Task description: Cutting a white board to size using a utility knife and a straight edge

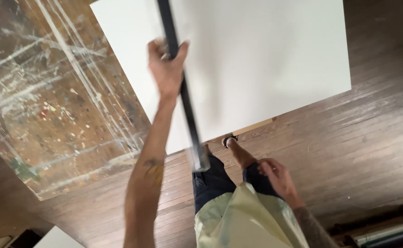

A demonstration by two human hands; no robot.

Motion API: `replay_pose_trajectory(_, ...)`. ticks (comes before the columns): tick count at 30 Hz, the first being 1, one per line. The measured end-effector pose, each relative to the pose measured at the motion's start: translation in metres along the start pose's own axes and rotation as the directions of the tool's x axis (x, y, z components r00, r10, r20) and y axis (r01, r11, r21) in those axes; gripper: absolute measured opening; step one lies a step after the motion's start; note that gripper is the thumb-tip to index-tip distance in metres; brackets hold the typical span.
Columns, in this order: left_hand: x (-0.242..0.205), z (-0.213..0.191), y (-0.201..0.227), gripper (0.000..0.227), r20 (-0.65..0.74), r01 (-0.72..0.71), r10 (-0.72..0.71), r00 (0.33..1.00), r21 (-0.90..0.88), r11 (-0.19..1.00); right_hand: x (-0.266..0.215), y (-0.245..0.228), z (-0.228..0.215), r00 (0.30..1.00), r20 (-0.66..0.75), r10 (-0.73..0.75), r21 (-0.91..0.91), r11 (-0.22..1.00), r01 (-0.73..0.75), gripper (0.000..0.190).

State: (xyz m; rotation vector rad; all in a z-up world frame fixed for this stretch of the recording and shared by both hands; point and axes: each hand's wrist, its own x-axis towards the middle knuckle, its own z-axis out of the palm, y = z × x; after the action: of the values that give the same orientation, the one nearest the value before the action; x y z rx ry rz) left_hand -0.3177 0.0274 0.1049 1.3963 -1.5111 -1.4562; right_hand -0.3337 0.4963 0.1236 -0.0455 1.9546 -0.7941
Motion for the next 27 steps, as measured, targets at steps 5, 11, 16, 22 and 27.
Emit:
replay_pose_trajectory(5, 0.004, 0.101, -0.008, 0.053, -0.187, 0.127, -0.086, 0.979, 0.217, 0.968, -0.006, -0.041, 0.002, 0.965, 0.148, -0.219, 0.046, 0.976, 0.214, 0.049)
replay_pose_trajectory(11, -0.005, 0.131, -0.003, 0.052, -0.086, 0.276, -0.265, 0.961, 0.174, 0.945, 0.010, -0.072, 0.013, 0.989, 0.069, -0.132, 0.149, 0.981, 0.120, 0.067)
replay_pose_trajectory(16, -0.014, 0.118, -0.031, 0.084, -0.010, -0.013, 0.018, 1.000, 0.381, 0.925, 0.026, -0.065, 0.021, 0.980, -0.146, -0.137, 0.152, 0.975, 0.159, 0.040)
replay_pose_trajectory(22, -0.040, 0.077, -0.044, 0.064, 0.253, -0.514, 0.449, 0.857, 0.476, 0.713, 0.040, -0.054, 0.036, 0.985, -0.107, -0.138, 0.325, 0.931, 0.166, 0.044)
replay_pose_trajectory(27, -0.009, 0.029, -0.066, 0.064, 0.234, -0.551, 0.503, 0.832, 0.459, 0.698, 0.030, -0.058, 0.022, 0.996, -0.084, 0.016, 0.242, 0.970, 0.004, 0.023)
